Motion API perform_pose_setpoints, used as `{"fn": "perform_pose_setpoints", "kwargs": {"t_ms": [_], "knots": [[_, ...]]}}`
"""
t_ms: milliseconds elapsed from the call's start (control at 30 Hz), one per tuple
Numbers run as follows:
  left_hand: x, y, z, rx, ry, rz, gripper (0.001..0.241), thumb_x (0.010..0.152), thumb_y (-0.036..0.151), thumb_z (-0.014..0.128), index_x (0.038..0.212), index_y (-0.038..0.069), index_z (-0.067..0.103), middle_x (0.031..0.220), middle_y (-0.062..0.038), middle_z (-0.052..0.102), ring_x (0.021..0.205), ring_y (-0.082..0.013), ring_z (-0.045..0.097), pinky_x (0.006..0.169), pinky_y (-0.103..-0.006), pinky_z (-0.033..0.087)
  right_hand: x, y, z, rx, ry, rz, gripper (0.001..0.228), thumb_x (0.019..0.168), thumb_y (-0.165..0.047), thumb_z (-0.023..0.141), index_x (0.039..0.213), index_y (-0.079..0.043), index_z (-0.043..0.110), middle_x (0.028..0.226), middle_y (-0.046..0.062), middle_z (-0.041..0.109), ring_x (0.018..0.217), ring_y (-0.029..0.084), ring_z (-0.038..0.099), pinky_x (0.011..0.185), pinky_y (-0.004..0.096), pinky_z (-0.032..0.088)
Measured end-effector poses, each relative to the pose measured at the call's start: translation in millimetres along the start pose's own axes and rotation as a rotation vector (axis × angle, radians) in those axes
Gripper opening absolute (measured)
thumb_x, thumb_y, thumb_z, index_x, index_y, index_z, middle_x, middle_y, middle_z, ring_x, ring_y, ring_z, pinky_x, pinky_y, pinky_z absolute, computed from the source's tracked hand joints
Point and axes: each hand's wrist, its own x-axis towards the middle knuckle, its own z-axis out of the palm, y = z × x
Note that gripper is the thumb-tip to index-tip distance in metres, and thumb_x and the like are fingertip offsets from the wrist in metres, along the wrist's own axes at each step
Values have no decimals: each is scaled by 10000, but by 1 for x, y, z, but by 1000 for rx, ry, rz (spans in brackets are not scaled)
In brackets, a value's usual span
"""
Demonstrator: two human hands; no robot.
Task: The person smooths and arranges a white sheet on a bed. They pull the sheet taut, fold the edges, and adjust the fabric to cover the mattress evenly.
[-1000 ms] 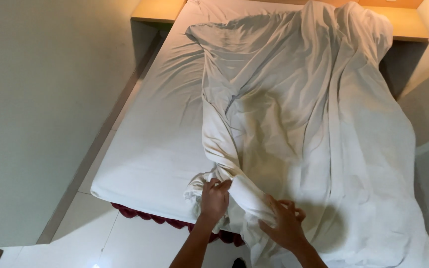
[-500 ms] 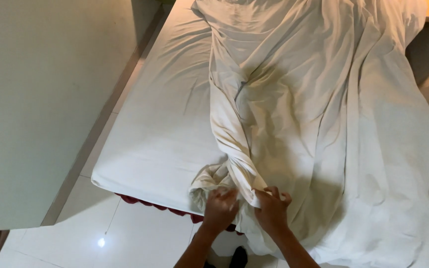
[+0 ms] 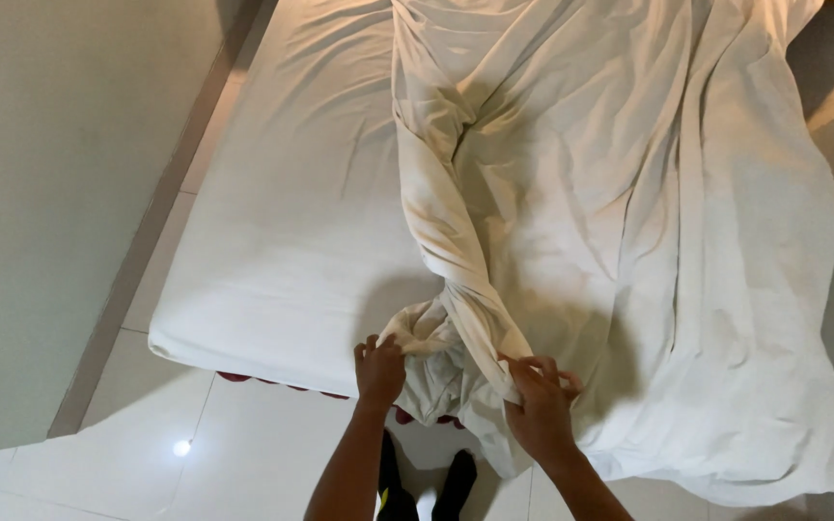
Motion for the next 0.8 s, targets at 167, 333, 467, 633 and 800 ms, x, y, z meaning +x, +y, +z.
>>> {"fn": "perform_pose_setpoints", "kwargs": {"t_ms": [167, 333, 467, 633, 800], "knots": [[-24, -5, -37, -264, 375, 61, 300, 924, 119, 635, 1197, 3, 680, 1142, -124, 746, 1284, -284, 557, 1080, -518, 367, 17, -19, -5, -19, 27, 3, 525, 687, -21, 722, 1198, -138, 715, 1009, 12, 716, 1169, 176, 574, 1011, 498, 231], [-68, -13, -77, -392, 652, 72, 299, 905, 97, 642, 1178, -1, 712, 1096, -145, 775, 1234, -300, 605, 992, -463, 428, 37, -28, -2, -9, 85, -63, 525, 725, -71, 744, 1243, -141, 706, 1015, 17, 709, 1133, 186, 576, 993, 502, 241], [-102, -6, -114, -454, 757, -22, 299, 873, 64, 651, 1148, 1, 752, 1053, -145, 785, 1149, -344, 619, 913, -455, 465, 50, -41, -1, -40, 68, -78, 526, 736, -110, 763, 1257, -138, 694, 1020, 25, 696, 1138, 186, 572, 973, 501, 248], [-124, 14, -114, -525, 727, -59, 306, 844, 67, 676, 1133, 10, 757, 1001, -146, 790, 1105, -336, 644, 888, -454, 486, 62, -67, 5, 5, 100, -212, 522, 727, -113, 761, 1244, -116, 689, 1024, 29, 699, 1143, 185, 563, 982, 493, 250], [-129, 37, -116, -604, 747, 2, 269, 840, 54, 685, 1094, 1, 760, 1015, -159, 788, 1035, -339, 669, 836, -457, 502, 60, -114, -5, 37, -13, -286, 557, 688, -79, 746, 1240, -112, 679, 1041, 20, 728, 1193, 188, 540, 998, 494, 237]]}}
